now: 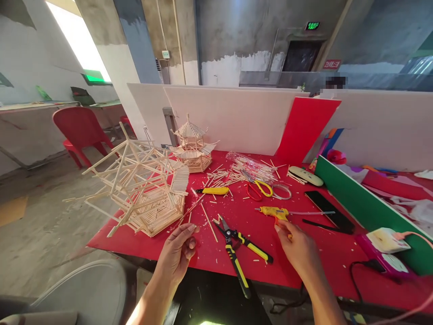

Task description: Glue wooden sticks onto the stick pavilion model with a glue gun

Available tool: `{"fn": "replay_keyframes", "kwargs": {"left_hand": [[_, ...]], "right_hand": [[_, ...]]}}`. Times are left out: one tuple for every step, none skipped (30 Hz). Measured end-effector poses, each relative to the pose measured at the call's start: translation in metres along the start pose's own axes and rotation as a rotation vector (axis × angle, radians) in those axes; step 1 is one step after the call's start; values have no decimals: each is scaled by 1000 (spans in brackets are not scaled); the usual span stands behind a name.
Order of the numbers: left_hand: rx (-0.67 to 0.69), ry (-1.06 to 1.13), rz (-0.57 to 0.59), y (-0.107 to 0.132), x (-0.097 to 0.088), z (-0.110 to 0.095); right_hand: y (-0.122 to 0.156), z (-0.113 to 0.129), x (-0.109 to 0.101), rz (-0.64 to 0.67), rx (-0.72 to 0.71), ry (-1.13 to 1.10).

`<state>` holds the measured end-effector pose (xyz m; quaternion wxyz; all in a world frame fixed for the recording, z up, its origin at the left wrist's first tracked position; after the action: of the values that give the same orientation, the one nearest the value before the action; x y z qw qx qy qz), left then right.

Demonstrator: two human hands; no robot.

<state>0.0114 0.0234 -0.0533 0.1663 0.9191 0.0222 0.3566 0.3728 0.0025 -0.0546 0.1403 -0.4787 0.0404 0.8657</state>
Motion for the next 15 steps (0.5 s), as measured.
{"fn": "replay_keyframes", "kwargs": {"left_hand": [[-4,1,-2,-1,0,0],[-9,-1,-4,-1,-1,1],[-11,-4,-5,-2,-2,1],[-11,-10,-8,-2,-4,0],[-6,-14,-14,-3,-7,-1],[3,-18,-23,-3,-10,-2],[11,-20,-34,-3,-13,-2],[17,-23,-44,-3,-16,-3],[16,-25,-53,-3,-19,-2],[11,-26,-58,-3,-21,-1],[4,-25,-59,-3,-22,1],[-2,-21,-55,-3,-23,2],[-8,-15,-48,-4,-23,4],[-12,-6,-39,-4,-22,6],[-12,3,-30,-5,-22,7]], "right_hand": [[5,11,6,41,-9,-31],[10,26,14,91,-31,-53],[16,43,23,138,-73,-54],[24,62,33,195,-141,-20],[33,79,43,235,-206,34],[42,92,53,277,-258,91],[51,101,62,311,-287,148],[59,105,69,337,-298,198],[66,107,75,356,-299,240],[71,106,79,364,-293,276],[74,105,80,362,-286,305],[76,103,80,351,-282,330],[77,102,78,337,-281,353],[76,100,75,324,-280,374],[75,98,73,317,-278,387]]}}
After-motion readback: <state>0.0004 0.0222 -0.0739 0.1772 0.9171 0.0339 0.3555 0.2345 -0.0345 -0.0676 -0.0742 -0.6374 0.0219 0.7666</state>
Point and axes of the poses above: each hand's wrist, its own y-axis away from the middle knuckle, its own x-axis out of the palm, z = x × y, the point moved 8 cm from there along -y, towards the middle knuckle, and after that the axes turned 9 degrees about z, right-handed, at the moved point
